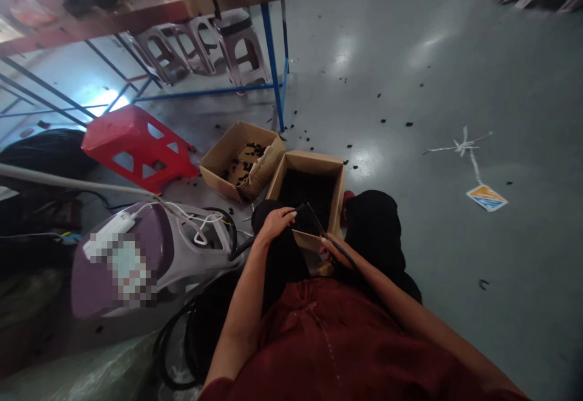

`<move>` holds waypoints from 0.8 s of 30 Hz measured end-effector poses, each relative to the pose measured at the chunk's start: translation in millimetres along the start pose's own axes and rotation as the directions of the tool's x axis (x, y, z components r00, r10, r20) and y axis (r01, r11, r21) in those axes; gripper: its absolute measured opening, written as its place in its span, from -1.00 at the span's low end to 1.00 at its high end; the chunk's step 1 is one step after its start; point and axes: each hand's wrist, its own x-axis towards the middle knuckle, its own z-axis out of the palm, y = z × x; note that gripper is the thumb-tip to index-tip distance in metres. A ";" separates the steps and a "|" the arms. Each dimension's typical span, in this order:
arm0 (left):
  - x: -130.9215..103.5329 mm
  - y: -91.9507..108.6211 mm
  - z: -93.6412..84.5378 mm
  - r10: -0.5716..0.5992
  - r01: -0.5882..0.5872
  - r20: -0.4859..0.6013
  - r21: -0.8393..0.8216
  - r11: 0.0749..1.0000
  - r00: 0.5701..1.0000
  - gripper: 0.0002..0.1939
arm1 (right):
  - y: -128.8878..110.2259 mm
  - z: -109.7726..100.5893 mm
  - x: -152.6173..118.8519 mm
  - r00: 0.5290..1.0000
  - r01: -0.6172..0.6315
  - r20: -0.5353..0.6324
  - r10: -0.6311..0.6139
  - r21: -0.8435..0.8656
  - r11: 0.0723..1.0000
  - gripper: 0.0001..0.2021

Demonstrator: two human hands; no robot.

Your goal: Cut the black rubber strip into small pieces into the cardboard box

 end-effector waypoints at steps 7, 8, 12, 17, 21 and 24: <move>2.0 -6.6 2.4 0.012 -0.012 0.008 0.103 0.995 1.000 -0.55 | -1.5 7.1 -8.7 1.000 0.009 0.000 -0.009 -0.082 0.997 -0.55; 2.1 -7.6 2.5 0.011 -0.012 0.011 0.117 0.993 1.000 -0.56 | -4.2 7.4 -6.9 1.000 0.009 0.002 -0.009 -0.094 0.996 -0.55; 1.1 -7.1 1.9 0.005 -0.011 0.036 0.151 0.988 0.999 -0.56 | -17.8 7.7 1.3 1.000 0.023 0.003 -0.023 -0.117 0.993 -0.59; -1.7 0.9 -0.7 -0.011 0.000 0.057 0.192 0.981 0.998 -0.57 | -29.5 6.1 8.2 1.000 0.014 -0.009 -0.015 -0.165 0.986 -0.60; -1.1 2.3 -1.6 0.003 -0.023 0.085 0.243 0.970 0.996 -0.54 | -31.1 2.9 12.5 0.998 0.069 0.029 -0.064 -0.217 0.974 -0.53; 0.6 0.0 -1.8 0.006 -0.030 0.096 0.256 0.966 0.995 -0.52 | -31.8 1.8 14.5 0.997 0.077 0.010 -0.077 -0.274 0.959 -0.53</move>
